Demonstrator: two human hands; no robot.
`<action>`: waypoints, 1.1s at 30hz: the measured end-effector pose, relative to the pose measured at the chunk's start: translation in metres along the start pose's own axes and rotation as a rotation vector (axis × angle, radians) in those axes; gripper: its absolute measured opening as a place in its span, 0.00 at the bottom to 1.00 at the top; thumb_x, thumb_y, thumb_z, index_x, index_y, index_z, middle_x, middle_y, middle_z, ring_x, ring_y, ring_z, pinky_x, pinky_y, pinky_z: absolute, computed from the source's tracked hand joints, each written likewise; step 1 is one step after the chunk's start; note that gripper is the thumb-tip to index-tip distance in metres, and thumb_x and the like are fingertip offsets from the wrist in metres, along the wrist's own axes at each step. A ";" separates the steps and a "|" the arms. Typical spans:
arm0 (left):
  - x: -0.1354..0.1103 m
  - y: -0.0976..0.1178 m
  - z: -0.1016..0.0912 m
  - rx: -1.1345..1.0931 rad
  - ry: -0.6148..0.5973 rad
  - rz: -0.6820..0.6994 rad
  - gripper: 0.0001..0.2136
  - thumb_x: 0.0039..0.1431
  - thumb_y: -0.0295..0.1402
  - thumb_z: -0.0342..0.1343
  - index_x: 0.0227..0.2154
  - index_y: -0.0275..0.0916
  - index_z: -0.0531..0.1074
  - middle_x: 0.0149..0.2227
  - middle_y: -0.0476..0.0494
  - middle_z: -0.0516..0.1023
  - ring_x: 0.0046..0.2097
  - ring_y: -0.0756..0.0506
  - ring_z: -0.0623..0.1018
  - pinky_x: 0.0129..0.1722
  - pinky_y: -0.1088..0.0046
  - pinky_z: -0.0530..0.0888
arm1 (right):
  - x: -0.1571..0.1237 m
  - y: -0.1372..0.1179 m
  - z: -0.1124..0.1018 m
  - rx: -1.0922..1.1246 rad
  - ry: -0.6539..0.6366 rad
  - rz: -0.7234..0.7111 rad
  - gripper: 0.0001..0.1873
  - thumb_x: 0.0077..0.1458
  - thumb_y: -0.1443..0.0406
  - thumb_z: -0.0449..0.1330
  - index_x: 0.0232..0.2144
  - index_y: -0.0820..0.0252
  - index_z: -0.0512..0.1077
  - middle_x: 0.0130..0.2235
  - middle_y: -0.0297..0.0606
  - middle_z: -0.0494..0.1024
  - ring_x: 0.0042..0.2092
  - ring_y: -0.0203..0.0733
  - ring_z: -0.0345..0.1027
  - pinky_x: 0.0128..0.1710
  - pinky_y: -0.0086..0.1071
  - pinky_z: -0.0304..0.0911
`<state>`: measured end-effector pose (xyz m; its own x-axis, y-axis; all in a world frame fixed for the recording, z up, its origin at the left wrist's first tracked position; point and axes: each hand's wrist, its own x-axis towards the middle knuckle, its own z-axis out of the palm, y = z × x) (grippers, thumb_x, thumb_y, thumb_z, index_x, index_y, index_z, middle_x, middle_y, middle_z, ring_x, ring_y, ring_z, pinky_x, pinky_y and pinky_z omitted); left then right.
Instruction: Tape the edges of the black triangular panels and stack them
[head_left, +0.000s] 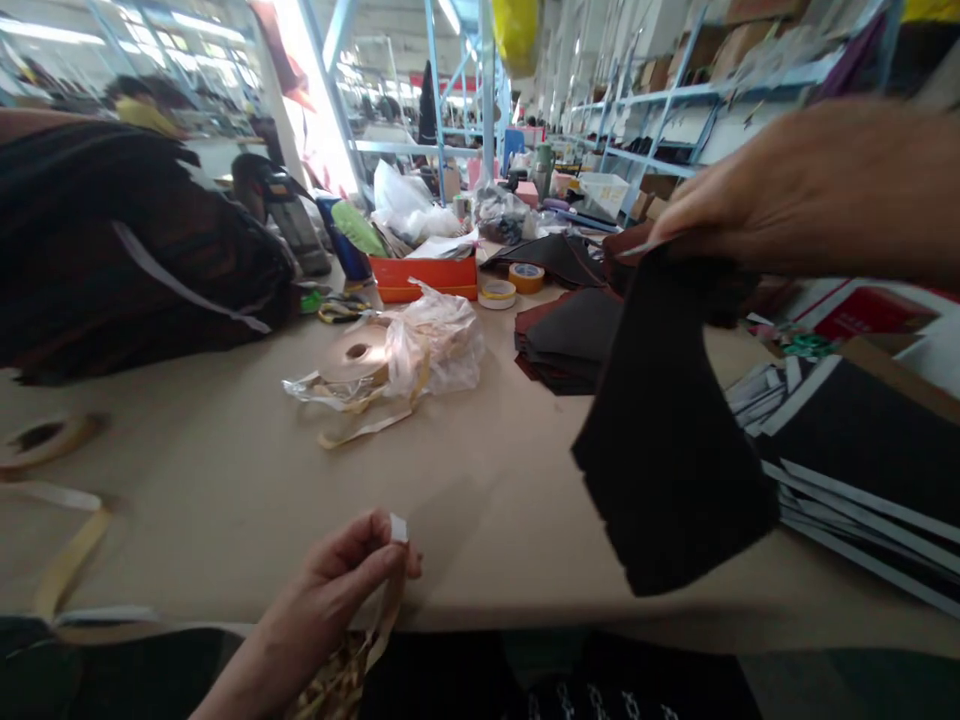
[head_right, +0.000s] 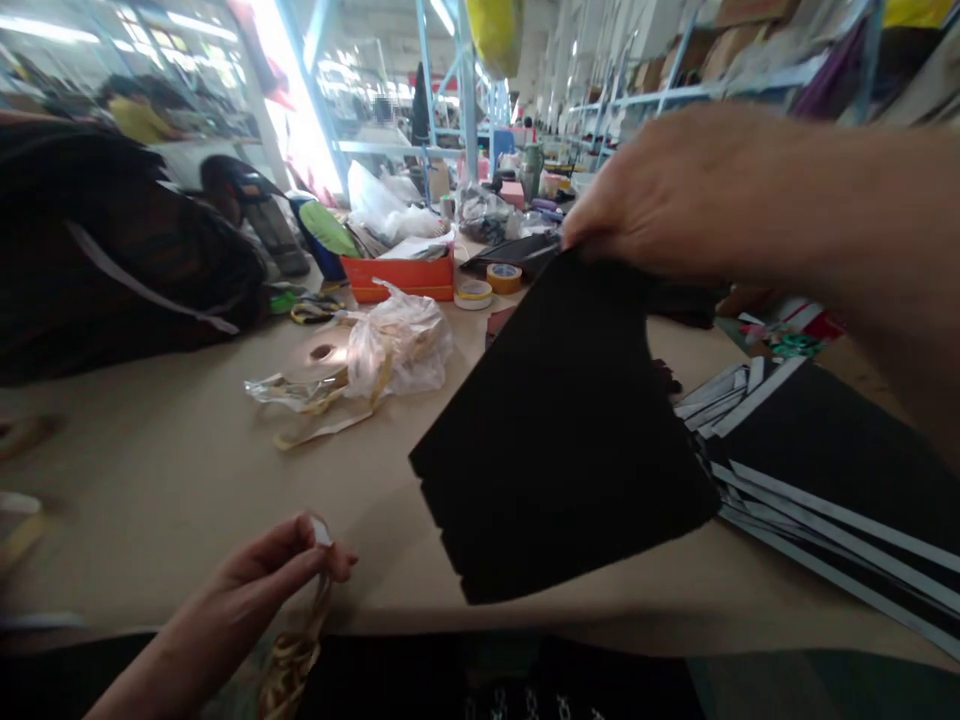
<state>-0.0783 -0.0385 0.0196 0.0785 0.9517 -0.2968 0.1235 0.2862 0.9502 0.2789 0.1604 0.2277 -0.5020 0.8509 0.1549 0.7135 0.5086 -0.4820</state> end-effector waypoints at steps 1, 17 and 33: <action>-0.002 -0.001 0.000 -0.038 -0.011 -0.017 0.14 0.53 0.44 0.58 0.26 0.39 0.67 0.27 0.48 0.76 0.33 0.49 0.71 0.34 0.77 0.66 | 0.010 -0.007 0.021 -0.109 -0.033 -0.041 0.22 0.62 0.65 0.45 0.27 0.62 0.77 0.35 0.32 0.77 0.41 0.33 0.68 0.32 0.24 0.56; 0.008 0.015 0.066 0.276 -0.265 -0.156 0.09 0.52 0.38 0.54 0.26 0.37 0.71 0.22 0.54 0.64 0.26 0.52 0.62 0.26 0.76 0.58 | -0.089 0.003 0.205 0.569 -0.287 0.245 0.12 0.53 0.61 0.57 0.36 0.61 0.76 0.23 0.32 0.73 0.25 0.32 0.64 0.27 0.27 0.59; 0.022 0.018 0.114 0.502 -0.296 -0.173 0.10 0.54 0.39 0.52 0.24 0.38 0.69 0.20 0.53 0.68 0.24 0.51 0.65 0.24 0.75 0.59 | -0.158 0.002 0.237 0.949 -0.304 0.457 0.06 0.50 0.64 0.58 0.26 0.61 0.67 0.25 0.29 0.64 0.27 0.29 0.55 0.27 0.25 0.51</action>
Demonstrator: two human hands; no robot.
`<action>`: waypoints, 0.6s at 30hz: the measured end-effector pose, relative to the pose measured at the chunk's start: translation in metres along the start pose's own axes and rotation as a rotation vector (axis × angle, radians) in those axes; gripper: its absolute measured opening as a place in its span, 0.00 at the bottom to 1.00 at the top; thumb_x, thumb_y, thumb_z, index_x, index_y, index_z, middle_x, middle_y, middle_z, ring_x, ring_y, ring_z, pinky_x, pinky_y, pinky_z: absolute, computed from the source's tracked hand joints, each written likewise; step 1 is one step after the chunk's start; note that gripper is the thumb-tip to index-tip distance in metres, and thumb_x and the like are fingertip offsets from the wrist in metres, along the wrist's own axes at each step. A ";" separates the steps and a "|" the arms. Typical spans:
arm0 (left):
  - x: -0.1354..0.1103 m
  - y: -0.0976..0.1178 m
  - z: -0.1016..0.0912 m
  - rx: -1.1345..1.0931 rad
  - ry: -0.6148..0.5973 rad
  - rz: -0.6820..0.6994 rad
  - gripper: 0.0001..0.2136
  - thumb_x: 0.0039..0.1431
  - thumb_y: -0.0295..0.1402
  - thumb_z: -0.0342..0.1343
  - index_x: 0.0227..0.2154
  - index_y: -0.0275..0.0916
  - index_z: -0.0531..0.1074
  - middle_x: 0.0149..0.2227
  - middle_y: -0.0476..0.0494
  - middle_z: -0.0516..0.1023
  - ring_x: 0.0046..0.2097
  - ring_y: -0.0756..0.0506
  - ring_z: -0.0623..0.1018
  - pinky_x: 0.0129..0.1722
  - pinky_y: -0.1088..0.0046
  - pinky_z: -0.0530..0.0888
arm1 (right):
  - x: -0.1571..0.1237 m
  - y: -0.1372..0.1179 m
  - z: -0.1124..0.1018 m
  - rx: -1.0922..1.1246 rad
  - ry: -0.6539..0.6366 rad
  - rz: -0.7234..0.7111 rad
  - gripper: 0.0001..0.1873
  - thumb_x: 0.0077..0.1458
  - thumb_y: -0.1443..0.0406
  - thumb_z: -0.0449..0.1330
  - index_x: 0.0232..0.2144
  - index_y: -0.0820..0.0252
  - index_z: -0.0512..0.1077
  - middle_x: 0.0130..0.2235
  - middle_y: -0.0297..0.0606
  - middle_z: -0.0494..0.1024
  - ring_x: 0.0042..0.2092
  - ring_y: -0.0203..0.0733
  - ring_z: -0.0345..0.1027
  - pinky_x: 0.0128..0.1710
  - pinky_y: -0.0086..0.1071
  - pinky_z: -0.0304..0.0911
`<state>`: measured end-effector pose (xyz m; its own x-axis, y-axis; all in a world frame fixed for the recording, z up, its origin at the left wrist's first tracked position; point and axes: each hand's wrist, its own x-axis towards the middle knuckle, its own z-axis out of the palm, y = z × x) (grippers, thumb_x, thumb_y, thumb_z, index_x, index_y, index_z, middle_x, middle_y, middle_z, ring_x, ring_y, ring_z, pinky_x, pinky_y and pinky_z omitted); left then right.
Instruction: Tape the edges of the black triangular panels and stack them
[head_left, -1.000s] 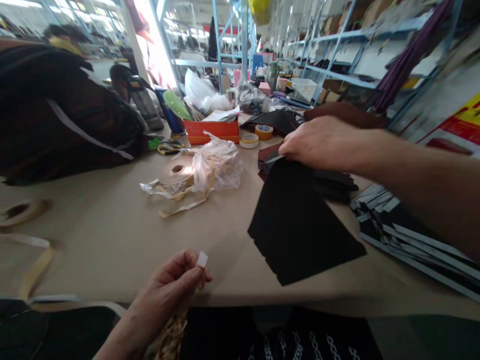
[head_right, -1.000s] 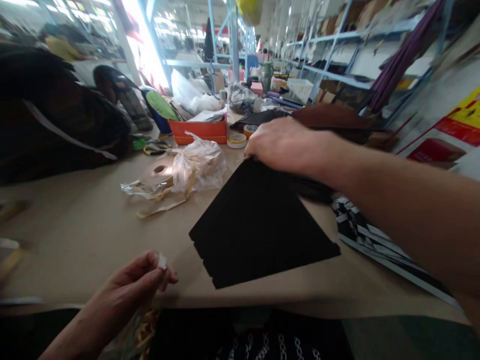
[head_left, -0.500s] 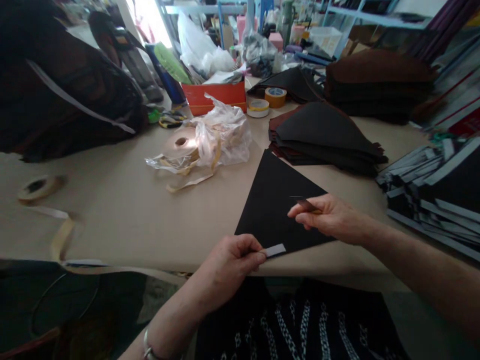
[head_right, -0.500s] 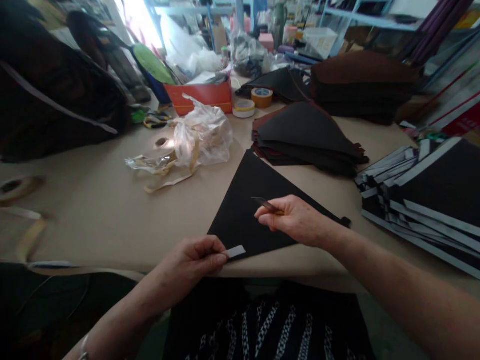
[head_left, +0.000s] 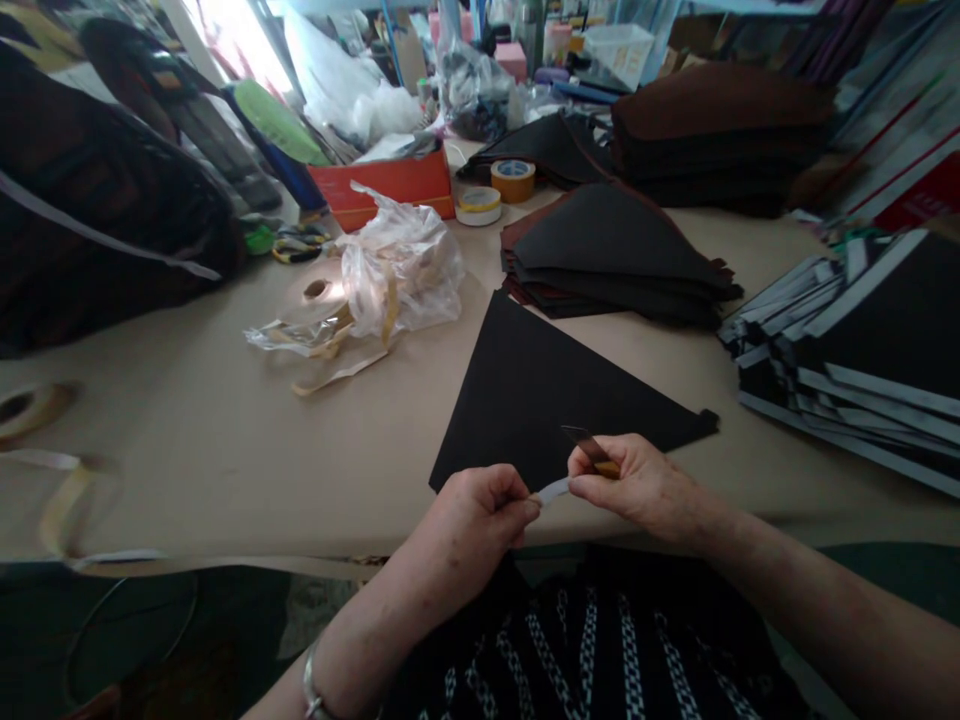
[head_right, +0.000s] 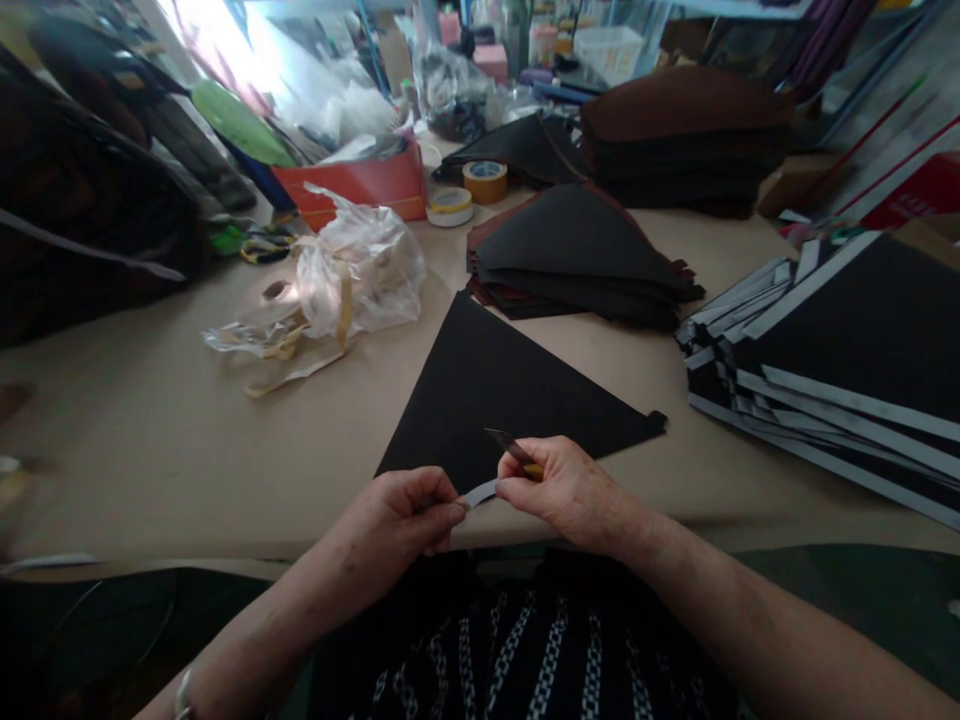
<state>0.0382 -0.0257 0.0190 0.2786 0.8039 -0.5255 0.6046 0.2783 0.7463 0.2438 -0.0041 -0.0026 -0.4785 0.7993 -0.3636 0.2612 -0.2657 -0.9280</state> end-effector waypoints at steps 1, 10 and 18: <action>0.001 0.000 0.001 -0.007 0.003 0.006 0.10 0.54 0.38 0.52 0.24 0.38 0.68 0.20 0.53 0.67 0.24 0.52 0.65 0.24 0.75 0.59 | 0.000 0.000 0.001 -0.004 -0.004 -0.004 0.05 0.50 0.65 0.57 0.25 0.61 0.66 0.24 0.29 0.63 0.26 0.29 0.54 0.26 0.25 0.51; 0.014 -0.005 0.007 -0.001 -0.038 -0.058 0.16 0.50 0.47 0.50 0.21 0.38 0.67 0.17 0.54 0.60 0.22 0.51 0.60 0.22 0.76 0.56 | -0.009 0.011 -0.032 -0.104 0.182 -0.041 0.04 0.47 0.68 0.53 0.23 0.60 0.61 0.23 0.28 0.59 0.26 0.30 0.51 0.26 0.25 0.48; 0.023 -0.015 -0.004 0.112 -0.042 -0.090 0.21 0.45 0.55 0.49 0.18 0.39 0.67 0.18 0.51 0.60 0.23 0.49 0.61 0.22 0.76 0.58 | -0.036 0.039 -0.129 -0.529 0.505 0.144 0.05 0.44 0.65 0.52 0.23 0.61 0.64 0.22 0.29 0.63 0.26 0.33 0.55 0.27 0.27 0.49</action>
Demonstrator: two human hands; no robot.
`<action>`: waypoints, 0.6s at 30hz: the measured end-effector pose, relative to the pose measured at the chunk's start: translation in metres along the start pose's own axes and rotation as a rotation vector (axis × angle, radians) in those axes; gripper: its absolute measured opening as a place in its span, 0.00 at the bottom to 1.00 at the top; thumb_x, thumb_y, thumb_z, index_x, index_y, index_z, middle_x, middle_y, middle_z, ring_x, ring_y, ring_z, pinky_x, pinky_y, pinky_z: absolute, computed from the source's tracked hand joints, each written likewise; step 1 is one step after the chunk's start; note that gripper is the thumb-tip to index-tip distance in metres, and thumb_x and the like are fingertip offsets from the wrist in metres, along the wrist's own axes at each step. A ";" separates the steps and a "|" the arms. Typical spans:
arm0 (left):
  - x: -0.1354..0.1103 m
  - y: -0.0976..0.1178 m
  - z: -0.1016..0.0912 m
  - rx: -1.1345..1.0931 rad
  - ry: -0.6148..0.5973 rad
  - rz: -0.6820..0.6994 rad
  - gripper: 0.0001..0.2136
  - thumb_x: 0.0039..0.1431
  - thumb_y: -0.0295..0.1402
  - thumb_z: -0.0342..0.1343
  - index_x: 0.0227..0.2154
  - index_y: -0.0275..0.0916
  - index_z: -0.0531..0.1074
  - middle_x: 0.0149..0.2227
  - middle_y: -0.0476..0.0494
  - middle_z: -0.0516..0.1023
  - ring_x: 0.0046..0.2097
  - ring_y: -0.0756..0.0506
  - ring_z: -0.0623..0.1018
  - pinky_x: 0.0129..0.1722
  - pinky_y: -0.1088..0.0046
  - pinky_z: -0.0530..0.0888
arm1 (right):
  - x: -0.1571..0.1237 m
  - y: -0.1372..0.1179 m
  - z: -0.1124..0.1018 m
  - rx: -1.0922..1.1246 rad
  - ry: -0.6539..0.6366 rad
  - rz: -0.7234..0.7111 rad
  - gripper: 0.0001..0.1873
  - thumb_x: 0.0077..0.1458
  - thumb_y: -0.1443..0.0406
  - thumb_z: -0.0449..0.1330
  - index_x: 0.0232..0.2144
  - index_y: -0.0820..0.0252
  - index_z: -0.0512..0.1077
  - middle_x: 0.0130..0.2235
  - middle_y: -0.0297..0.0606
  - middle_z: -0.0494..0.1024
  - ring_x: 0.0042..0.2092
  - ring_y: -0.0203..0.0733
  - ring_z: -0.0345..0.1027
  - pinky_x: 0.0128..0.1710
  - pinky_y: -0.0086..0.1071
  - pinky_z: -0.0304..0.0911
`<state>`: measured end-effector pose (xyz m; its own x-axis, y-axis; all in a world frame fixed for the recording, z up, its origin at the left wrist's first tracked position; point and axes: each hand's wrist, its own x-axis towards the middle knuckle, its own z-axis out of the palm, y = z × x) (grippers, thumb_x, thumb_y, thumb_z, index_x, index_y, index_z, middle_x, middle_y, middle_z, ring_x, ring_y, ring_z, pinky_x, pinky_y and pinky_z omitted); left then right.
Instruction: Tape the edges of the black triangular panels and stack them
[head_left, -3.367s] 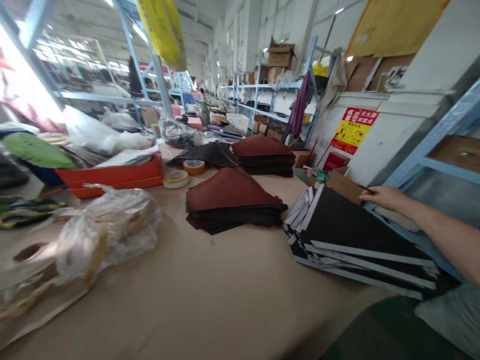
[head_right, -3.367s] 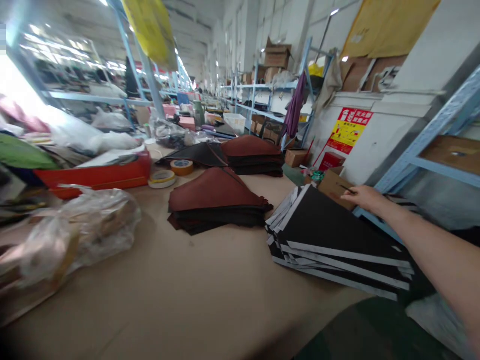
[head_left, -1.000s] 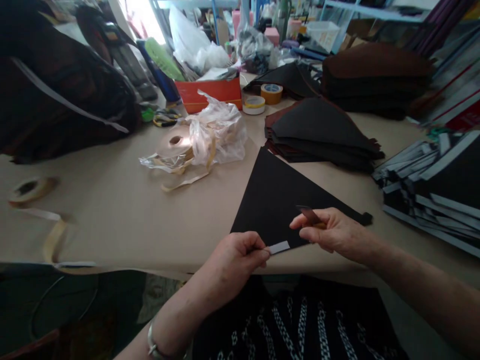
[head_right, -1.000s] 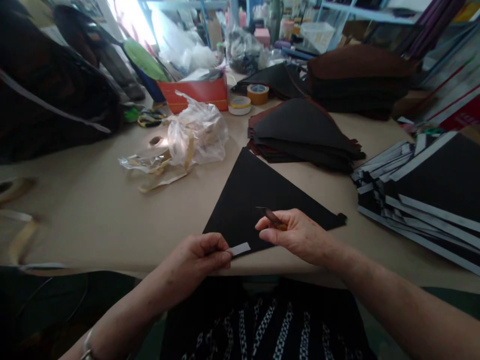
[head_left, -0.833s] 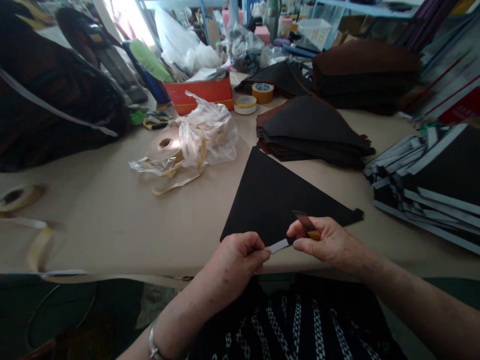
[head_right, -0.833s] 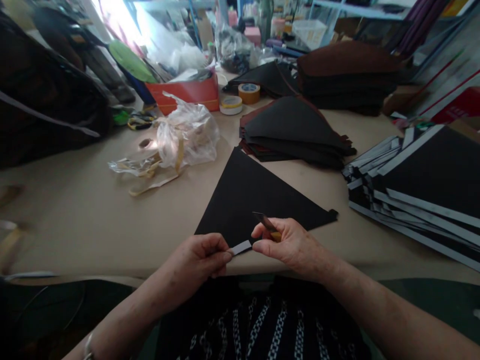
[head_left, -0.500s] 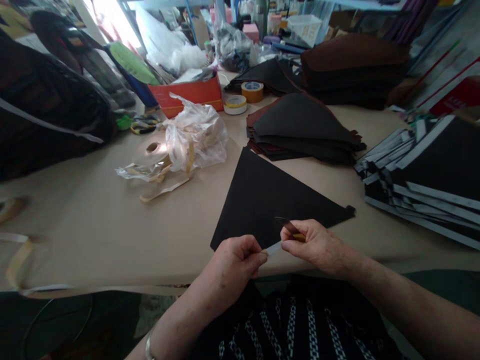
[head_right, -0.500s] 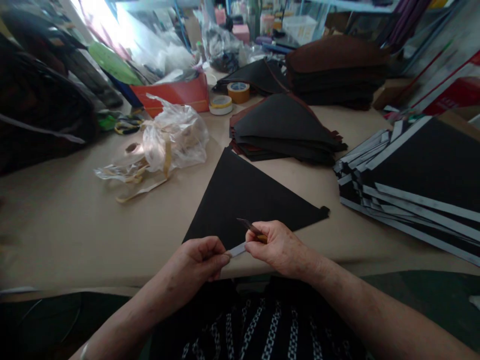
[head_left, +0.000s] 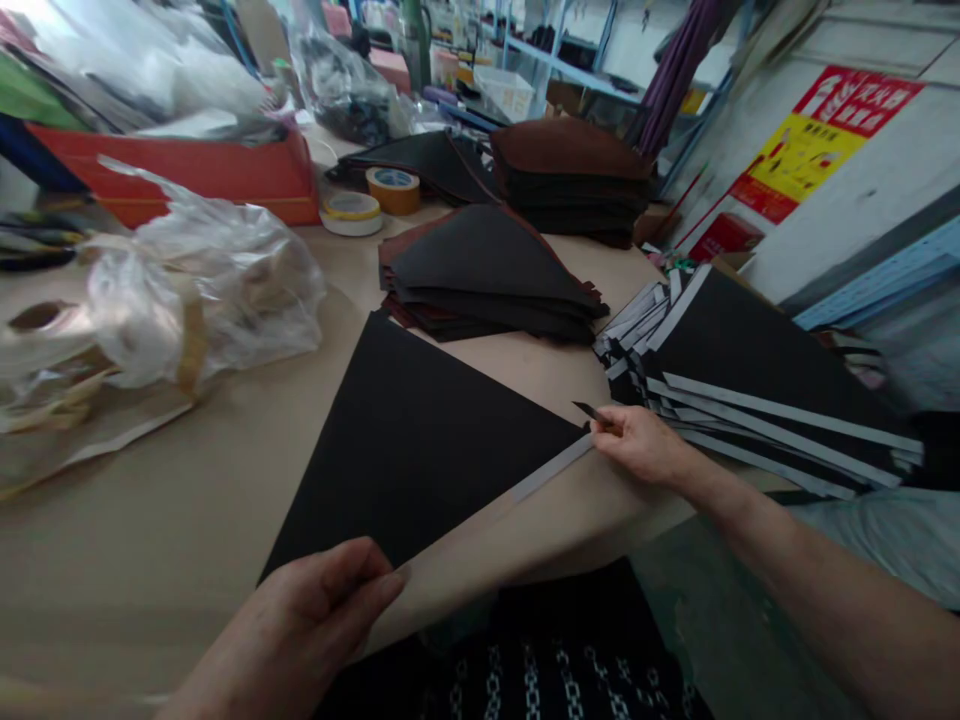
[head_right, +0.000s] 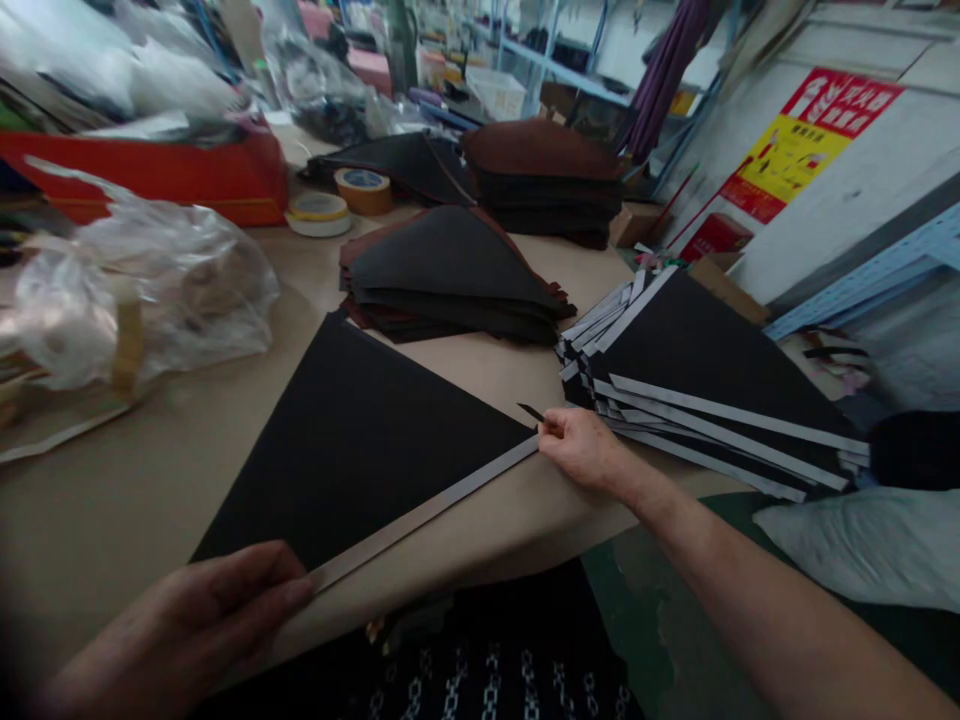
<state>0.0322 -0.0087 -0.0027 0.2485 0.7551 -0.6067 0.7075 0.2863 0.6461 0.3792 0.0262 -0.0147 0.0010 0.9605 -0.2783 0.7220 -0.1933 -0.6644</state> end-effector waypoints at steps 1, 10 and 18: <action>0.001 0.000 0.000 -0.001 -0.002 -0.017 0.22 0.44 0.56 0.49 0.17 0.39 0.67 0.17 0.51 0.60 0.22 0.50 0.61 0.22 0.76 0.58 | 0.001 0.002 -0.004 -0.046 0.010 0.014 0.05 0.44 0.65 0.51 0.23 0.61 0.65 0.22 0.29 0.64 0.26 0.33 0.56 0.28 0.27 0.50; 0.010 -0.007 -0.001 0.068 0.016 -0.061 0.24 0.44 0.58 0.49 0.18 0.40 0.69 0.17 0.51 0.61 0.22 0.50 0.62 0.21 0.77 0.59 | 0.007 0.001 -0.007 -0.174 0.001 0.047 0.06 0.44 0.66 0.51 0.23 0.61 0.68 0.22 0.31 0.68 0.27 0.35 0.60 0.28 0.28 0.51; 0.011 -0.004 -0.001 0.134 0.029 -0.025 0.22 0.44 0.56 0.47 0.17 0.40 0.67 0.17 0.50 0.61 0.21 0.49 0.63 0.21 0.76 0.59 | 0.008 0.003 -0.005 -0.242 0.008 0.008 0.06 0.45 0.66 0.52 0.24 0.61 0.69 0.23 0.33 0.70 0.27 0.36 0.62 0.28 0.29 0.52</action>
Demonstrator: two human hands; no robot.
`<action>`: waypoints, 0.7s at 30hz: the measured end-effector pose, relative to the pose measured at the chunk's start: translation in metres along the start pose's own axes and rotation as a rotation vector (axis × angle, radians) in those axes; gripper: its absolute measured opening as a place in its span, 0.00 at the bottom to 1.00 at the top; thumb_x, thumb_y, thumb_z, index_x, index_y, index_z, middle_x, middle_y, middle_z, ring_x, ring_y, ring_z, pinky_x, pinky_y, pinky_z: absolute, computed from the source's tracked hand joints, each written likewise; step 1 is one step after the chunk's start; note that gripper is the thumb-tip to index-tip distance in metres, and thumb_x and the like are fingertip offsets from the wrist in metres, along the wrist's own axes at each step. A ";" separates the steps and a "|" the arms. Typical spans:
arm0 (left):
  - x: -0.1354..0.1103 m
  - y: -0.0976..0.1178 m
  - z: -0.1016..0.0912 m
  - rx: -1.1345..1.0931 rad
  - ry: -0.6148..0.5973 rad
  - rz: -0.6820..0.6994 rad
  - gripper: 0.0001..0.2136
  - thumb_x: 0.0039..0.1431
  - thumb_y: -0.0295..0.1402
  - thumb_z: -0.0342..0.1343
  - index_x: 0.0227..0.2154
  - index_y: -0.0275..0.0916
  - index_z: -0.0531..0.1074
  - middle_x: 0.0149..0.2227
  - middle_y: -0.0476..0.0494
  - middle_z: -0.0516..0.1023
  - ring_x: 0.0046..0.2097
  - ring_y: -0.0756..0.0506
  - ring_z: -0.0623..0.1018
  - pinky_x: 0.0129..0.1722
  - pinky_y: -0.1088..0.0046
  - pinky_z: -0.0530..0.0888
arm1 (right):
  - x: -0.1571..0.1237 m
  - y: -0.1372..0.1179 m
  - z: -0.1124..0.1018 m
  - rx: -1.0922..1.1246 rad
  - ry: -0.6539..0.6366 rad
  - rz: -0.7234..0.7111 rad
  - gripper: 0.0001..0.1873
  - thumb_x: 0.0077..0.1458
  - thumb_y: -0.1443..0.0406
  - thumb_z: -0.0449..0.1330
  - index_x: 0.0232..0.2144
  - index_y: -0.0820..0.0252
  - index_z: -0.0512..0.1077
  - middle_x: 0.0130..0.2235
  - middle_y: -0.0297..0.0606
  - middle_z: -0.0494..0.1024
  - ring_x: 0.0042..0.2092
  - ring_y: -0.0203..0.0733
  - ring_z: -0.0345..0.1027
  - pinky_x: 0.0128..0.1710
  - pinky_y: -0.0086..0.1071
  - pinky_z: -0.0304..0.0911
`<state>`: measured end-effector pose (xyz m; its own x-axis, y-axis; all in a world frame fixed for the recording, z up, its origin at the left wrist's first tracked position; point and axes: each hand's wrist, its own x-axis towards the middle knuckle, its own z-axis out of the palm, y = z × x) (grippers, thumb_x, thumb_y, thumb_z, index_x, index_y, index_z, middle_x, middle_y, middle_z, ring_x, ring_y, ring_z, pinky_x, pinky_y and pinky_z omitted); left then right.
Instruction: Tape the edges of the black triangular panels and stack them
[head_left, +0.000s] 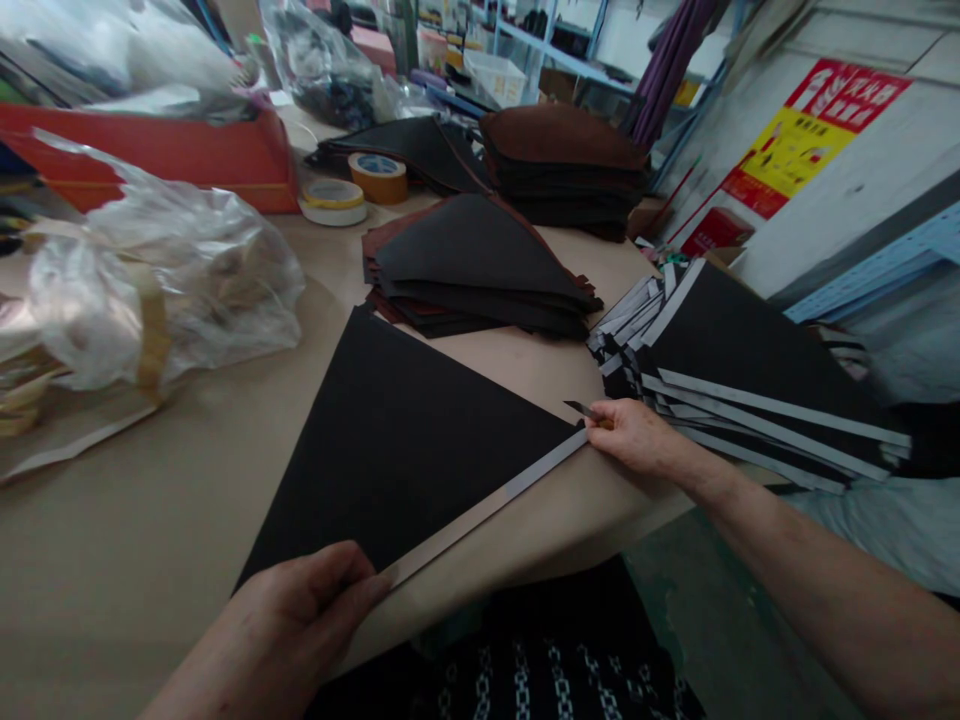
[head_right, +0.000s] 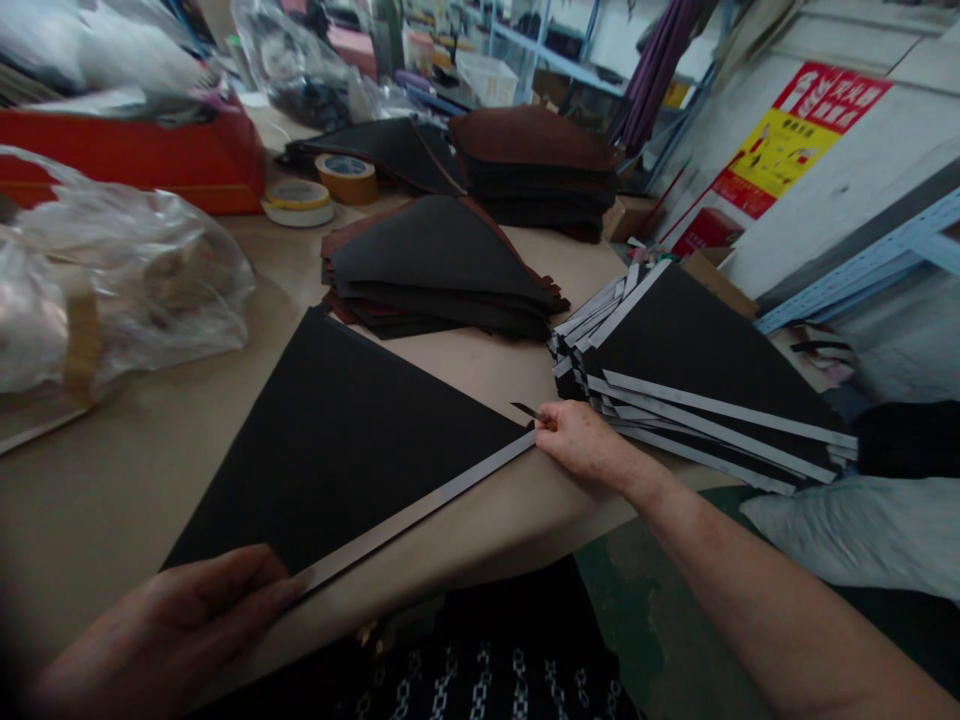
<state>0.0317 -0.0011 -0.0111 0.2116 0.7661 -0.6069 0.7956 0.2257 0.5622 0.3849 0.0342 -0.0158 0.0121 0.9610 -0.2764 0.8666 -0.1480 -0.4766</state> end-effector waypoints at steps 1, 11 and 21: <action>0.000 0.000 0.000 -0.002 0.002 0.004 0.22 0.44 0.56 0.48 0.17 0.40 0.66 0.17 0.50 0.61 0.21 0.49 0.63 0.21 0.76 0.59 | 0.000 0.000 0.000 -0.011 -0.006 -0.006 0.06 0.45 0.66 0.51 0.23 0.60 0.68 0.23 0.34 0.70 0.27 0.36 0.62 0.28 0.29 0.52; 0.000 0.002 0.001 -0.049 0.047 0.065 0.18 0.47 0.50 0.51 0.16 0.40 0.67 0.16 0.50 0.63 0.21 0.50 0.63 0.20 0.77 0.57 | -0.009 -0.003 -0.002 -0.009 0.125 -0.069 0.03 0.48 0.66 0.54 0.29 0.58 0.64 0.26 0.32 0.69 0.28 0.35 0.60 0.30 0.30 0.52; -0.004 0.004 0.002 -0.039 0.031 0.031 0.18 0.48 0.49 0.52 0.18 0.39 0.70 0.18 0.49 0.66 0.22 0.49 0.65 0.20 0.77 0.58 | 0.007 -0.042 0.012 0.685 -0.147 -0.175 0.16 0.52 0.54 0.56 0.24 0.60 0.62 0.19 0.25 0.56 0.20 0.27 0.47 0.21 0.26 0.45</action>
<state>0.0358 -0.0043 -0.0076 0.2179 0.7910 -0.5718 0.7663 0.2242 0.6021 0.3425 0.0443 -0.0077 -0.2078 0.9497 -0.2344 0.3419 -0.1541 -0.9270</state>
